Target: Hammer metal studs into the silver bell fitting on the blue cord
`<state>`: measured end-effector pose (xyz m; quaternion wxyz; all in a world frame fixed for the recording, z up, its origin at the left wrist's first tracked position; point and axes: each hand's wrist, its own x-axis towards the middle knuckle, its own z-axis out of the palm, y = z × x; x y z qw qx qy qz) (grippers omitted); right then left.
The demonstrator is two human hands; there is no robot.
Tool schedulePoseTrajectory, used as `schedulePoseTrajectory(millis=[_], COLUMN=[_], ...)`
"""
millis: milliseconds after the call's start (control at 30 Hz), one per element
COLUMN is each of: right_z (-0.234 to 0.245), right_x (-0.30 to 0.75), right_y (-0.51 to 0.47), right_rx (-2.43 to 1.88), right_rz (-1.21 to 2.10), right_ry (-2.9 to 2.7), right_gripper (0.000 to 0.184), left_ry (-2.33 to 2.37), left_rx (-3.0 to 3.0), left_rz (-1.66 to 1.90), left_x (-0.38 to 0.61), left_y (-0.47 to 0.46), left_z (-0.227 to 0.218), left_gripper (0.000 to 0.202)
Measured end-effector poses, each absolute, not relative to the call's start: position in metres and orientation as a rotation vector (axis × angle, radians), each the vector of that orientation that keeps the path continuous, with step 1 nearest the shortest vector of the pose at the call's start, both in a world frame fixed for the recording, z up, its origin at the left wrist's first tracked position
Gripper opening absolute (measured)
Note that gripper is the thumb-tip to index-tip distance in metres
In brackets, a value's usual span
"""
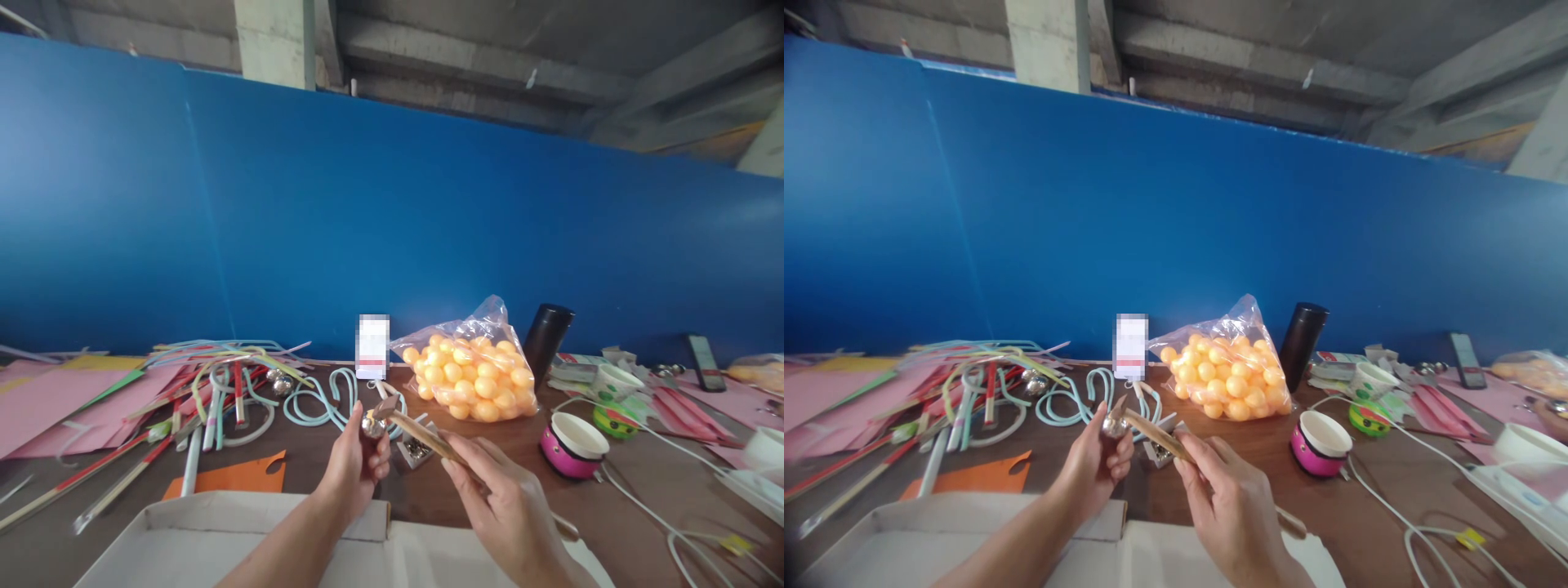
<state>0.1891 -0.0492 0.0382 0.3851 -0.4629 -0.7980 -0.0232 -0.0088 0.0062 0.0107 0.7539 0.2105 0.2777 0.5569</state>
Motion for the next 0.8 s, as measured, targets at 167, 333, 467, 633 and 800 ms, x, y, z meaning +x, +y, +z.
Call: schedulePoseTrajectory(millis=[167,333,467,633,800], right_z=[0.0358,0.0382,0.0392,0.0385,0.0382], right_x=[0.1904,0.1893,0.1890,0.1895,0.1887], right_y=[-0.0486,-0.0476,-0.0502,-0.0512,-0.0488], right_rx=[-1.201,-1.201,-1.196,-1.185,-1.168], right_rz=[-0.048,-0.027,-0.034,-0.026,-0.069], right_ry=[-2.038,-2.038,-2.042,-2.039,-2.055], right_gripper=[0.033,0.032,0.032,0.032,0.032], left_ry=[0.574,0.539,0.522,0.527,0.527], left_rx=[0.451,0.456,0.454,0.462,0.451], left_rz=[1.216,1.188,1.189,1.184,1.185], left_x=[-0.0088,-0.0107,-0.0110,-0.0103,-0.0113], left_y=[0.0065,0.0064,0.0071,0.0071,0.0076], left_z=[0.0104,0.0074,0.0075,0.0093,0.0062], left_gripper=[0.042,0.041,0.041,0.042,0.042])
